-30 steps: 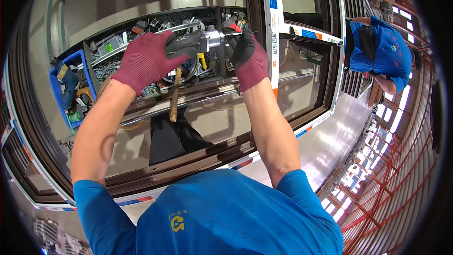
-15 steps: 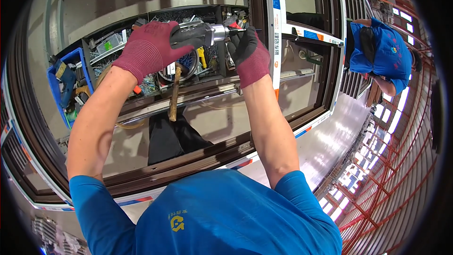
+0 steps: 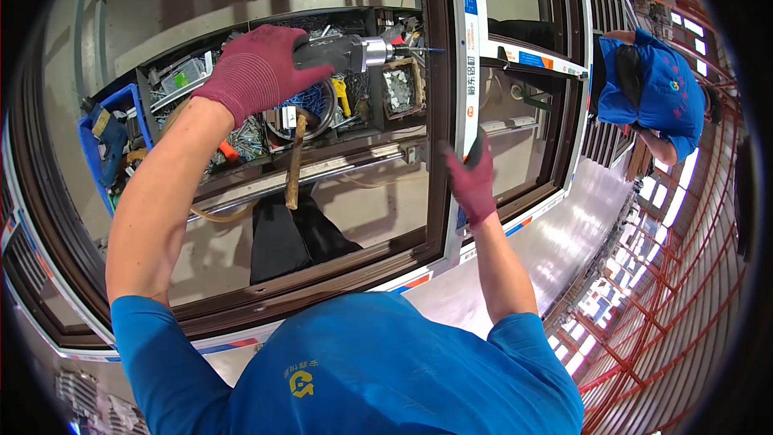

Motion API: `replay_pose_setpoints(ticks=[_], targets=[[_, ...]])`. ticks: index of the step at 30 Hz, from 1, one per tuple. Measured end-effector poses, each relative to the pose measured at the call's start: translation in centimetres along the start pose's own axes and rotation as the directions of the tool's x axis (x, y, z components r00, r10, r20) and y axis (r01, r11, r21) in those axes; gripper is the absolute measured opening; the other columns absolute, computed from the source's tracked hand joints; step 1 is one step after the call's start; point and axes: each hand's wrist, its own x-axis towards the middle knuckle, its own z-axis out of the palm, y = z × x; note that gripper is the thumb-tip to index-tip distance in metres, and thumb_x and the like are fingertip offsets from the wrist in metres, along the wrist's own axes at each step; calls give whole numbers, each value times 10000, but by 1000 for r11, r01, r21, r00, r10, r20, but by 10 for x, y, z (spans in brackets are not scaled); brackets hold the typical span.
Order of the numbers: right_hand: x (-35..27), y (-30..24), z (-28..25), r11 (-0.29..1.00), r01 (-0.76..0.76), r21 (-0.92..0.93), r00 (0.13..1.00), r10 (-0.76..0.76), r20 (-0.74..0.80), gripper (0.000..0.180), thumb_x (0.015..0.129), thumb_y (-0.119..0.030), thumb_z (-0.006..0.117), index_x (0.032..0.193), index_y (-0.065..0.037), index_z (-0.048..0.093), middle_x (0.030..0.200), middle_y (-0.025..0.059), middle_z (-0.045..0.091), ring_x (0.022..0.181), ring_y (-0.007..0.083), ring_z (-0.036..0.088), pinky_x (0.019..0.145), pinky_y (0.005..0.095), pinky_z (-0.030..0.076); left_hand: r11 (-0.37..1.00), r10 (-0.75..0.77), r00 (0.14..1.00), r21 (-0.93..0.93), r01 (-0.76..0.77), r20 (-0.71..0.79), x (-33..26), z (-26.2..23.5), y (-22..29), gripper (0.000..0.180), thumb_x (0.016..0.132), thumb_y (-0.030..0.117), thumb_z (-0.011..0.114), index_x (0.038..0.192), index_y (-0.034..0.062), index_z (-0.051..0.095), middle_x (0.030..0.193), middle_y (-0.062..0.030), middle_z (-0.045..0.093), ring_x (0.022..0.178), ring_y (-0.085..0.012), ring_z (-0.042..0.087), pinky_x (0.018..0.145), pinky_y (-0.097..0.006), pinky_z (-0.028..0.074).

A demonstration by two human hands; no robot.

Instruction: Assembling industrial window or door frames using power drills, screwdrivers, and a hammer.

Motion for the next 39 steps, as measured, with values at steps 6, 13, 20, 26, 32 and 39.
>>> replay_pose_setpoints(ticks=[6, 13, 20, 26, 32, 39], targets=[[9, 26, 6, 964, -22, 264, 999, 14, 32, 646, 952, -112, 739, 1518, -9, 444, 1351, 140, 626, 1220, 219, 636, 1008, 354, 519, 994, -79, 993, -73, 85, 85, 1, 1, 7, 734, 923, 595, 679, 1399, 39, 629, 1296, -241, 673, 1244, -379, 627, 1108, -468, 476], [10, 15, 6, 984, -24, 179, 999, 19, 29, 680, 938, -78, 737, 1536, -5, 421, 1395, 126, 598, 1237, 200, 615, 1019, 337, 516, 997, -46, 995, -54, 50, 84, 7, 8, 10, 758, 935, 613, 657, 1410, 23, 616, 1332, -244, 659, 1274, -385, 612, 1134, -467, 452], [5, 16, 6, 976, 44, 213, 999, -41, -20, 673, 925, -85, 748, 1521, 4, 447, 1395, 142, 601, 1240, 218, 613, 1041, 357, 504, 1000, -18, 998, -4, 18, 67, 8, -6, 15, 763, 924, 619, 673, 1402, 26, 624, 1349, -241, 647, 1289, -379, 608, 1124, -461, 463], [1, 9, 3, 998, 37, 50, 992, -31, -123, 612, 910, -94, 761, 1458, 18, 512, 1319, 169, 649, 1190, 227, 638, 946, 368, 542, 985, -60, 993, -152, 75, 103, 7, -11, 17, 712, 927, 546, 706, 1405, 25, 620, 1344, -257, 643, 1280, -396, 611, 1105, -455, 473], [4, -64, 24, 917, 289, 275, 941, -220, -255, 381, 954, -77, 750, 1305, 26, 644, 1065, 143, 736, 965, 207, 712, 871, 331, 559, 996, -2, 997, -88, 9, 83, 18, -11, 10, 600, 981, 439, 688, 1375, -9, 622, 1254, -243, 680, 1151, -336, 680, 1013, -423, 523], [105, -75, 123, 18, -487, 873, 866, 142, 480, 331, 1000, -316, 738, 1183, -45, 691, 957, 44, 719, 858, 173, 693, 768, 296, 551, 866, -181, 897, -367, 340, 403, 32, -36, 33, 556, 1057, 469, 583, 1222, -51, 691, 942, -72, 726, 814, -100, 631, 710, -306, 525]])
